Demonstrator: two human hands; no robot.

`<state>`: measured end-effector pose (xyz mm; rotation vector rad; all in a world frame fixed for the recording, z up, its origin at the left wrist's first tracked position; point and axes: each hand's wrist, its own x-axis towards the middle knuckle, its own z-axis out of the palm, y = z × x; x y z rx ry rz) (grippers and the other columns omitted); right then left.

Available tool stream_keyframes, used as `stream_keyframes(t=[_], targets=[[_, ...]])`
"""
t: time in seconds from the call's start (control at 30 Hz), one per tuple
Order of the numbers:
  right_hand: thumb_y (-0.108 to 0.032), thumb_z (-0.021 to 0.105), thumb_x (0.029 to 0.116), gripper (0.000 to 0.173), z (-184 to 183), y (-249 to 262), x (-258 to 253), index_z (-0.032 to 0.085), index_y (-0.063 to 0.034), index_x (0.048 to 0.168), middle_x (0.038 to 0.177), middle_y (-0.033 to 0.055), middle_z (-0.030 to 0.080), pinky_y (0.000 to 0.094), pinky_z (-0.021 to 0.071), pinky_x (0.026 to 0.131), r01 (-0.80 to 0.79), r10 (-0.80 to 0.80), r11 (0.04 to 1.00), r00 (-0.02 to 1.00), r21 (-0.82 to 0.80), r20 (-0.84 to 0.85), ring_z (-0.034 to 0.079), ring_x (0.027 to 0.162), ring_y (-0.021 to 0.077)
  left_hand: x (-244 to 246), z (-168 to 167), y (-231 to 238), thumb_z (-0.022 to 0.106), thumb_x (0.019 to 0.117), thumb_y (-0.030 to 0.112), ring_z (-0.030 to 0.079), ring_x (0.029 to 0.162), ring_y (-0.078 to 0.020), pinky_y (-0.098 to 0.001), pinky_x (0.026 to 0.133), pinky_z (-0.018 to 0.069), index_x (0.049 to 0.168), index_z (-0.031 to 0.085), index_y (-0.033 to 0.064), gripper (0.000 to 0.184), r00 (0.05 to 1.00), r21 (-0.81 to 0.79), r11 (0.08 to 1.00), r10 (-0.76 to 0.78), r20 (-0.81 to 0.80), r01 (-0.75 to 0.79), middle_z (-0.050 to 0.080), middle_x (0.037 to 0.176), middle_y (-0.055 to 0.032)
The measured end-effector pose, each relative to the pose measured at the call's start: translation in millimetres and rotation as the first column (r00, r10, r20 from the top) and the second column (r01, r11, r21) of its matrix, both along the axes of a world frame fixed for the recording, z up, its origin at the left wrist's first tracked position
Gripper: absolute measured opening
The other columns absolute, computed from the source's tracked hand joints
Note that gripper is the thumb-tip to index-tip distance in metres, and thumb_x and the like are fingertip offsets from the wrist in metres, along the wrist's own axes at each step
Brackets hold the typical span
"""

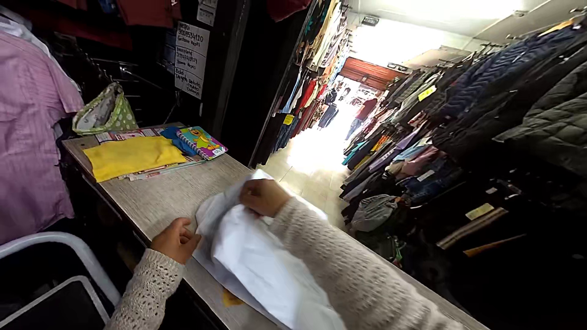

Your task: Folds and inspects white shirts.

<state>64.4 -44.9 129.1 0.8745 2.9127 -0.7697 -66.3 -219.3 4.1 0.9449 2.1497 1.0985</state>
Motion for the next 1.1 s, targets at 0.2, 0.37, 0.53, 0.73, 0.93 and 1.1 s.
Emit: stream_keyframes(t=[0.2,0.37,0.53,0.73,0.93,1.1], targets=[[-0.025,0.059,0.1032,0.046,-61,-17,-64,0.05,-0.0036,0.142,0.118,0.0267,0.067,0.063,0.0496,0.095,-0.046,0.029,0.997,0.964,0.06,0.265,0.066,0.112,0.0443,-10,0,-4,0.07,0.0923,0.007,0.069,0.109,-0.0306,-0.0438,0.101,0.0511,0.143,0.048,-0.007,0.057,0.994,0.032,0.994,-0.102,0.025,0.101,0.067,0.123,-0.0232],[-0.03,0.058,0.1038,0.065,-35,-53,-12,0.034,0.0014,0.155,0.135,0.0292,0.058,0.0608,0.0461,0.102,-0.111,0.103,0.994,0.971,0.024,0.217,0.059,0.123,0.0447,-10,-2,-2,0.073,0.0885,0.011,0.063,0.117,-0.0388,-0.0466,0.103,0.0487,0.127,0.063,-0.0103,0.045,0.978,-0.012,0.992,-0.126,-0.168,0.126,0.062,0.127,-0.0302],[-0.032,0.076,0.0903,0.078,-69,-117,40,0.044,0.0084,0.149,0.152,0.031,0.045,0.0618,0.0415,0.107,-0.066,0.063,0.974,0.998,0.215,0.021,0.047,0.14,0.0466,5,0,2,0.075,0.0802,0.001,0.06,0.118,-0.0477,-0.0518,0.104,0.0465,0.105,0.068,-0.0195,0.033,0.948,0.069,0.97,-0.209,-0.24,0.232,0.059,0.123,-0.0389],[0.002,0.067,0.0866,0.049,-71,-109,67,0.057,0.0132,0.134,0.126,0.0287,0.067,0.0593,0.0558,0.089,0.11,-0.01,0.945,0.952,0.309,-0.306,0.069,0.112,0.0435,39,22,-16,0.057,0.0949,0.007,0.063,0.081,0.0018,-0.0203,0.074,0.054,0.088,0.068,0.0022,0.014,0.933,0.604,0.746,-0.359,0.01,0.281,0.067,0.087,0.0044],[-0.014,0.059,0.0996,0.014,-2,-67,169,0.071,-0.007,0.1,0.089,-0.002,0.072,0.0215,0.0578,0.078,0.111,0.009,0.988,0.649,0.106,-0.761,0.068,0.085,0.0002,23,57,-2,0.078,0.0836,0.053,0.056,0.129,-0.0052,-0.0287,0.104,0.0507,0.131,0.061,0.031,0.055,0.965,0.922,0.297,-0.159,-0.209,0.248,0.061,0.134,0.0153],[-0.014,0.051,0.103,0.02,39,-71,245,0.069,-0.0199,0.11,0.091,-0.0069,0.075,0.0167,0.0598,0.071,0.008,-0.376,0.917,0.36,-0.4,-0.854,0.07,0.079,-0.0013,58,38,23,0.072,0.0892,0.04,0.063,0.107,0.0123,-0.0119,0.095,0.0502,0.117,0.073,0.0391,0.028,0.732,0.915,0.253,-0.678,-0.064,0.315,0.072,0.114,0.0242]])
